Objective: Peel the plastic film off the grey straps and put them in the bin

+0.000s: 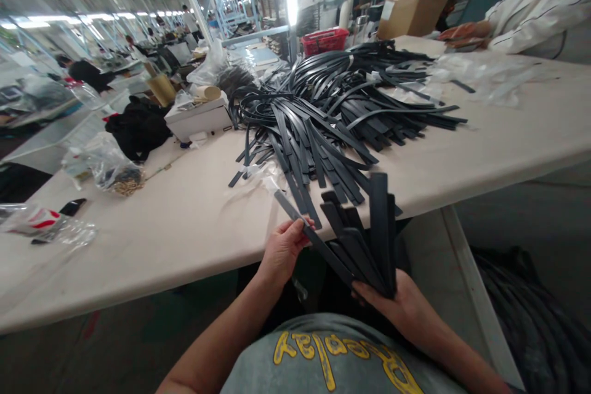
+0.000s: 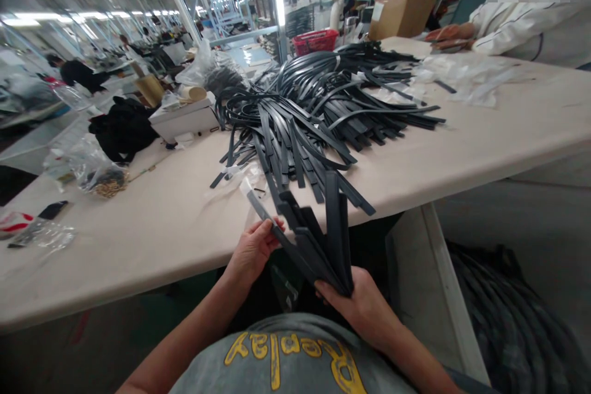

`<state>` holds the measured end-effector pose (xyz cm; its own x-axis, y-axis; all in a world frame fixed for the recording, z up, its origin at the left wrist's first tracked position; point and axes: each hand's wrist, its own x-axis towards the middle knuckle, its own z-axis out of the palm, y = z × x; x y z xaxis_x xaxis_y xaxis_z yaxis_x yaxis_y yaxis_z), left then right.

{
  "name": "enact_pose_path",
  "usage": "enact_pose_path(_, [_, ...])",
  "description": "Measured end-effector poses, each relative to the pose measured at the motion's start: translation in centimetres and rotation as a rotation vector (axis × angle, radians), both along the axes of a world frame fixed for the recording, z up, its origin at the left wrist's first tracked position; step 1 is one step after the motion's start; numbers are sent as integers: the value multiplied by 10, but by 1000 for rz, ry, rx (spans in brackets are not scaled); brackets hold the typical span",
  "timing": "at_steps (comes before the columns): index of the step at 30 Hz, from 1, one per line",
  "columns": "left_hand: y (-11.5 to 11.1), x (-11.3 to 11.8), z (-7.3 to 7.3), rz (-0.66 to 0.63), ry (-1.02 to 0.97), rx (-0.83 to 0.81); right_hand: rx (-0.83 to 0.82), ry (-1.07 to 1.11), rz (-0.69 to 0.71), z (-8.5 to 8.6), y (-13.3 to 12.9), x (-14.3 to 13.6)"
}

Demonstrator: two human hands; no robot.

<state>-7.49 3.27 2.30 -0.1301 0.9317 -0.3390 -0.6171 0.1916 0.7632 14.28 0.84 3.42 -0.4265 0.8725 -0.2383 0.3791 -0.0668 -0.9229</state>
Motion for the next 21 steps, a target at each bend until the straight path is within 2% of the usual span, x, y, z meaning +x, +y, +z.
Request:
enact_pose_path(2, [-2, -3, -1, 24, 19, -15, 54, -57, -36, -6, -9, 6])
enact_pose_path(3, [-5, 0, -2, -5, 24, -19, 89, -74, -63, -8, -11, 6])
enact_pose_path(7, [-25, 29, -3, -224, 5, 0, 200, -73, -129, -6, 1, -8])
enact_pose_path(9, [-30, 37, -2, -275, 4, 18, 201, -48, -119, -2, 7, -12])
enact_pose_path(12, [-30, 29, -2, -209, 32, 27, 151, -50, -53, -3, 3, -7])
enact_pose_path(15, [-28, 17, -6, -140, 72, 11, 153, -110, -31, -11, -6, 0])
enact_pose_path(18, [-29, 19, -10, -219, 113, 20, 225, -119, -61, -14, -2, -7])
enact_pose_path(21, [-32, 23, -5, -286, 132, 55, 257, -52, -57, -6, 14, -25])
